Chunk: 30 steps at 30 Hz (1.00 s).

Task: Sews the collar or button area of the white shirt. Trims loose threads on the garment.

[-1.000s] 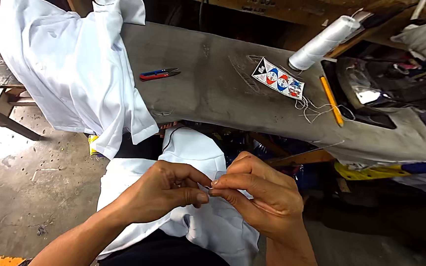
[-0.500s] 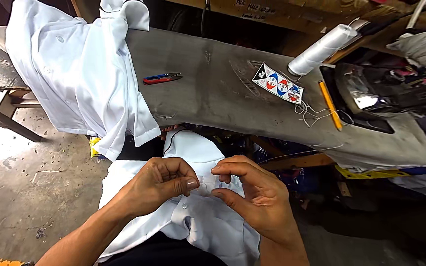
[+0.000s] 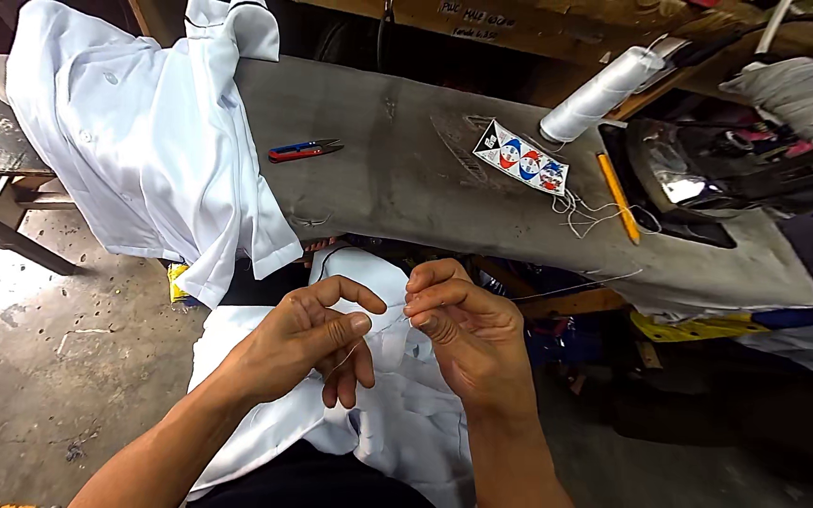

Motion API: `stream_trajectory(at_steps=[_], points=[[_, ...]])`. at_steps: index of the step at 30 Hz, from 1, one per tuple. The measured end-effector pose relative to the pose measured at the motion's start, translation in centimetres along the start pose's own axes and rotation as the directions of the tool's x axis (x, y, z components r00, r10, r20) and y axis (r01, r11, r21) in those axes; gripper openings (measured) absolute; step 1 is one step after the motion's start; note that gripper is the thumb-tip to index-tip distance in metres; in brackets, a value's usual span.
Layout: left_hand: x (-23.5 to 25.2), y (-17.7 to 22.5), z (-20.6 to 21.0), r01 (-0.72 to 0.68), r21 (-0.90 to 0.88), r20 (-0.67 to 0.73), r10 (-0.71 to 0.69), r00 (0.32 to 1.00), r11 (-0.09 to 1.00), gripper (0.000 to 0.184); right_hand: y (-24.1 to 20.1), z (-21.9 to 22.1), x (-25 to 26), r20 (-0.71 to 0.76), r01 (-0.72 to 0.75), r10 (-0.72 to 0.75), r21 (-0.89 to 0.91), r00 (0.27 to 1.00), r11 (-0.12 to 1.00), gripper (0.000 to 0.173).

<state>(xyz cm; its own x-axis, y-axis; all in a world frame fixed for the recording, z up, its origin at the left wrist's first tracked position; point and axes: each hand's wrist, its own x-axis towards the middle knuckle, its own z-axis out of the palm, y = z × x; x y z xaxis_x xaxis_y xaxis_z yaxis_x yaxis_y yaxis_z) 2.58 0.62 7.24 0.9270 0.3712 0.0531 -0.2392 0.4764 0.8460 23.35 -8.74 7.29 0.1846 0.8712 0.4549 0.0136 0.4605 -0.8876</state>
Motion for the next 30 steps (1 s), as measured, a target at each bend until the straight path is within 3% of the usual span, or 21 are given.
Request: stream_trajectory(at_steps=[5, 9, 13, 18, 21, 25, 30], points=[[1.1, -0.2, 0.6, 0.104, -0.017, 0.127, -0.101, 0.987, 0.994, 0.036, -0.1, 0.2, 0.4, 0.031, -0.035, 0.033, 0.063, 0.999, 0.997, 0.005], [1.4, -0.3, 0.3, 0.087, -0.047, 0.186, -0.077, 0.98, 0.995, 0.034, -0.1, -0.1, 0.4, 0.059, -0.056, 0.05, 0.115, 0.997, 0.992, 0.007], [1.7, -0.7, -0.6, 0.091, -0.206, 0.275, -0.032, 0.961, 0.974, 0.037, 0.0, -0.4, 0.5, 0.096, -0.079, 0.058, 0.232, 0.994, 0.969, 0.006], [1.9, -0.3, 0.5, 0.154, -0.12, 0.258, -0.119, 0.959, 0.981, 0.022, -0.2, -0.4, 0.7, 0.143, -0.105, 0.073, 0.234, 0.987, 0.966, 0.006], [2.2, -0.3, 0.8, 0.061, 0.004, 0.228, -0.06, 0.972, 0.998, 0.013, -0.6, -0.3, 0.9, 0.142, -0.079, 0.054, 0.181, 0.988, 0.98, 0.006], [2.1, 0.2, 0.1, -0.055, 0.233, 0.069, 0.04, 0.997, 0.971, 0.014, -1.2, -0.8, 1.3, 0.109, -0.006, -0.009, 0.143, 0.994, 0.99, 0.006], [0.9, 1.0, -1.7, -0.021, 0.273, -0.006, 0.023, 1.0, 0.962, 0.013, -3.2, -1.4, 2.1, 0.116, -0.085, 0.04, 0.42, 0.992, 0.904, 0.007]])
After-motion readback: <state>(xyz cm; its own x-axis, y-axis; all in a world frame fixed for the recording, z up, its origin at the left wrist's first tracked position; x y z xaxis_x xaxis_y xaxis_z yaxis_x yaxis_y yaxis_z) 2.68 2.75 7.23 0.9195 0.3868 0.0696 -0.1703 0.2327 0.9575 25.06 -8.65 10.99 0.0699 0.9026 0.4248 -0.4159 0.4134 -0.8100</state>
